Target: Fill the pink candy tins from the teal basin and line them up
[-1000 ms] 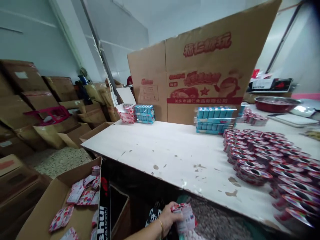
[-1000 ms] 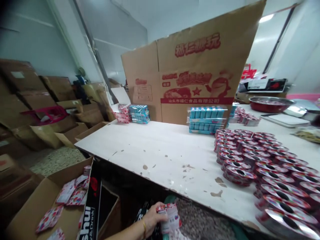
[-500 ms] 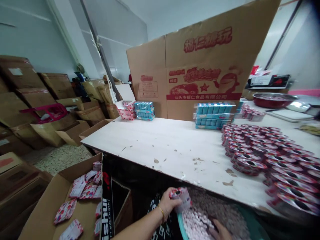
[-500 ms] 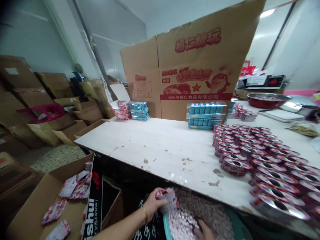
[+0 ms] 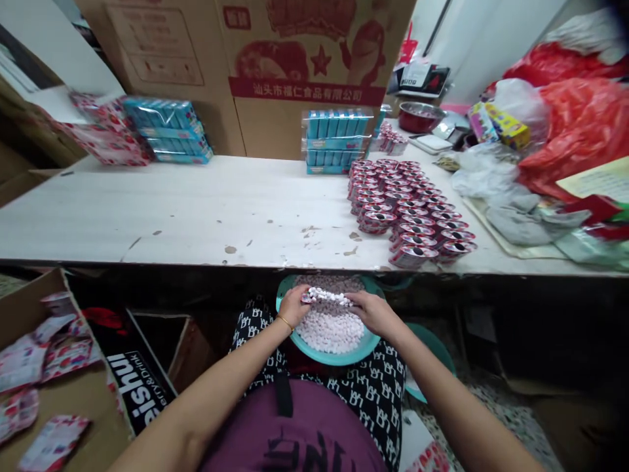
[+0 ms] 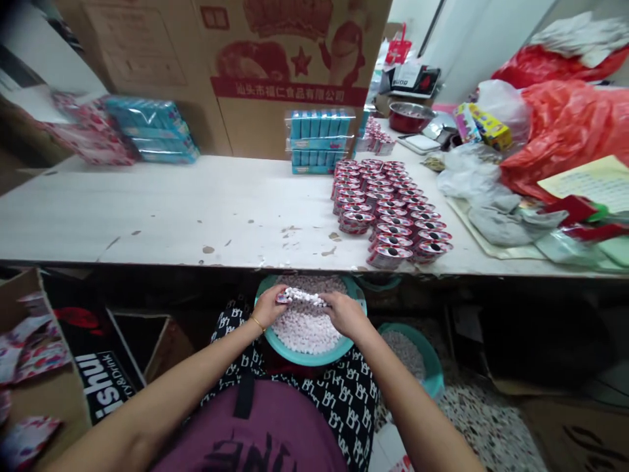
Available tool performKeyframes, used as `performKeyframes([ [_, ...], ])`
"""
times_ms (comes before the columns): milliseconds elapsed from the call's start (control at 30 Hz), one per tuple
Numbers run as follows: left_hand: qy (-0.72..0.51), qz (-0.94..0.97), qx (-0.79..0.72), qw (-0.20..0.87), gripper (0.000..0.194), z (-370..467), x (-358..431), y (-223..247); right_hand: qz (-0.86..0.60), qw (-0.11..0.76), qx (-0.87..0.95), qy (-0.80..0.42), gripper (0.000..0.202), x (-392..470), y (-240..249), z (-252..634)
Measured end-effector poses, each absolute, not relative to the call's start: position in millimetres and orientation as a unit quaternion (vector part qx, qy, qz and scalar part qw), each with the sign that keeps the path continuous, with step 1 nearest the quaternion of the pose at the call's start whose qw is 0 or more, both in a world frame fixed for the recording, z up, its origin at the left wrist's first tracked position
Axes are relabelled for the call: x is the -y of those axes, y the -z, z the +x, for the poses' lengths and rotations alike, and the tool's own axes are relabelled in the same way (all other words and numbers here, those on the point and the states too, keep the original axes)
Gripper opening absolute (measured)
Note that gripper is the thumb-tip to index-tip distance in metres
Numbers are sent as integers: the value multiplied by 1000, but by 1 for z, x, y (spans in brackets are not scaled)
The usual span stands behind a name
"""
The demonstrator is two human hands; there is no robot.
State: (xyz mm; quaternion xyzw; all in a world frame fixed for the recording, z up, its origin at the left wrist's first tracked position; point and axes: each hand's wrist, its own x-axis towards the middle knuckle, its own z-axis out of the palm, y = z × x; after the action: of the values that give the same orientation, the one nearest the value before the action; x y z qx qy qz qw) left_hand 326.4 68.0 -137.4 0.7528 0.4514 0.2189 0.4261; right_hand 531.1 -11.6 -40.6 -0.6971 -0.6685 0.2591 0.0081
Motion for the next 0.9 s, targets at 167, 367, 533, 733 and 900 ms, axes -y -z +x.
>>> performKeyframes([
  [167,-189,766,-451,417,36,333,-63,145,-682,-153,691,-185,28,-3,17,504],
  [367,-207,750,-458,429,39,334,-66,153,-661,-170,719,-129,26,-6,-2,495],
  [533,-275,697,-460,476,37,318,-71,146,-711,-175,666,-143,31,18,42,534],
  [733,-310,629,-483,524,35,298,-71,135,-742,-92,582,-320,33,20,148,502],
  [900,-320,602,-504,531,38,284,-75,133,-724,0,582,-370,34,17,165,496],
])
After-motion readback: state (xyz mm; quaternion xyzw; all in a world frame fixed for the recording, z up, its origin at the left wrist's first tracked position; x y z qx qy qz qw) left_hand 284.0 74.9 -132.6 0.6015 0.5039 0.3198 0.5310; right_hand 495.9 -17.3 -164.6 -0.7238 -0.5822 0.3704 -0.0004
